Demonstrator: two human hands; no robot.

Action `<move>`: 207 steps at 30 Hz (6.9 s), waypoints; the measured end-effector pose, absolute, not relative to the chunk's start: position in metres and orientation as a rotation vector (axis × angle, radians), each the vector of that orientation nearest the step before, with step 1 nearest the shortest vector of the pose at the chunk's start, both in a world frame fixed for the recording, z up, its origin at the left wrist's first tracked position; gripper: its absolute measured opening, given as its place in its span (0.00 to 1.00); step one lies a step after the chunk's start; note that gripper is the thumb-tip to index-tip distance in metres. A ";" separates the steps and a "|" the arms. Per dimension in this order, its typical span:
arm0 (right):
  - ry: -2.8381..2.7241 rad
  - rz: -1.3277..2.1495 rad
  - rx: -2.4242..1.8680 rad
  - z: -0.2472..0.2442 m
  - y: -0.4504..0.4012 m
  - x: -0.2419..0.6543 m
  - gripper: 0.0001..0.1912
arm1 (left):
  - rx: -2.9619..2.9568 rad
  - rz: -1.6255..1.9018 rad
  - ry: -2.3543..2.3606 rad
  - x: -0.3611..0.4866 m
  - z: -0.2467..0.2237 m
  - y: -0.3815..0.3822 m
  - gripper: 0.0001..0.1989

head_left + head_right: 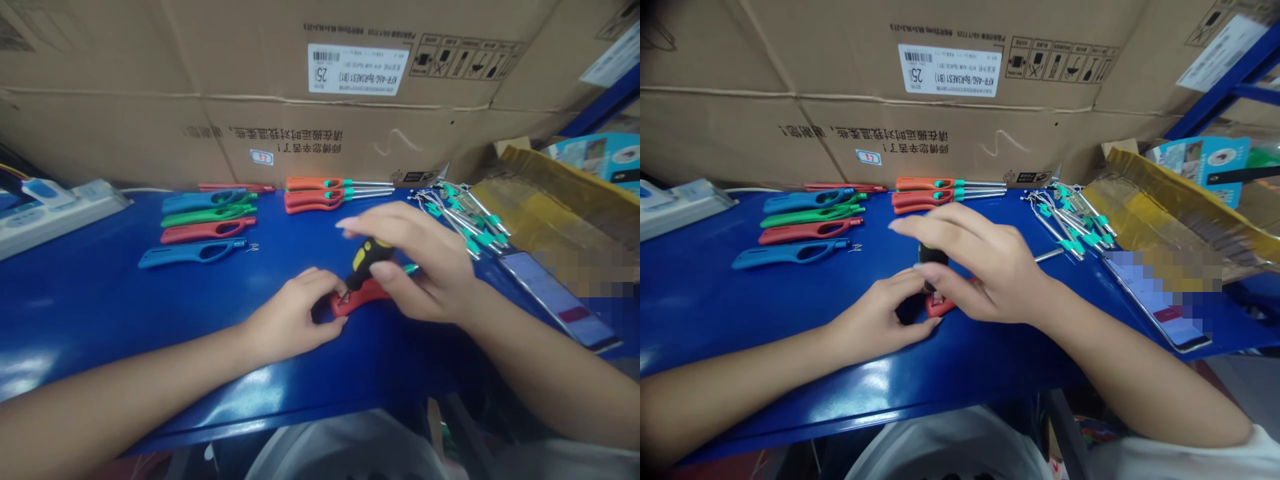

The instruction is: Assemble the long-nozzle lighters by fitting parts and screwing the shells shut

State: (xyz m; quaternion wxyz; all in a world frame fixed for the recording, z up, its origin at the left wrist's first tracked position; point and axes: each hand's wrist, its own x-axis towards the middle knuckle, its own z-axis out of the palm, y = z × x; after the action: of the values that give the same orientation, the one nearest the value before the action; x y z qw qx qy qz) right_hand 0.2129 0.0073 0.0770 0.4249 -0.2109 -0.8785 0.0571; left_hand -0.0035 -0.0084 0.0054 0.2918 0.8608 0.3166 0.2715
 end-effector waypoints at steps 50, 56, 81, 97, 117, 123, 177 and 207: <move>-2.240 0.259 -0.547 0.078 0.001 0.210 0.21 | 2.284 0.711 0.846 -0.003 0.005 -0.008 0.11; -2.206 0.062 -0.519 0.079 -0.001 0.209 0.17 | 2.271 0.728 0.849 -0.003 0.007 -0.009 0.08; -2.227 0.297 -0.470 0.079 -0.009 0.203 0.17 | 2.283 0.731 0.872 -0.002 0.004 -0.008 0.07; -2.196 0.049 -0.438 0.071 0.000 0.204 0.14 | 2.284 0.726 0.871 -0.003 0.004 -0.009 0.07; -2.130 0.007 -0.550 0.087 -0.001 0.211 0.10 | 2.278 0.748 0.876 -0.002 0.005 -0.010 0.10; -1.717 -0.272 -0.905 0.107 0.020 0.259 0.08 | 2.413 0.557 1.045 -0.010 0.025 -0.008 0.22; -2.446 -0.076 -1.959 0.045 0.080 0.329 0.22 | 2.748 0.466 1.263 -0.033 0.032 0.126 0.15; -2.480 -0.121 -1.702 0.009 0.097 0.285 0.30 | 2.783 0.416 1.353 -0.030 0.029 0.129 0.17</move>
State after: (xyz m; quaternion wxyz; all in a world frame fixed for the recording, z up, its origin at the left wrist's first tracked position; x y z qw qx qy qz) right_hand 0.2849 0.0975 0.0091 0.0655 -0.5640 -0.8222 -0.0402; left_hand -0.0303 0.1286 0.0286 0.0095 0.8913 0.4333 0.1332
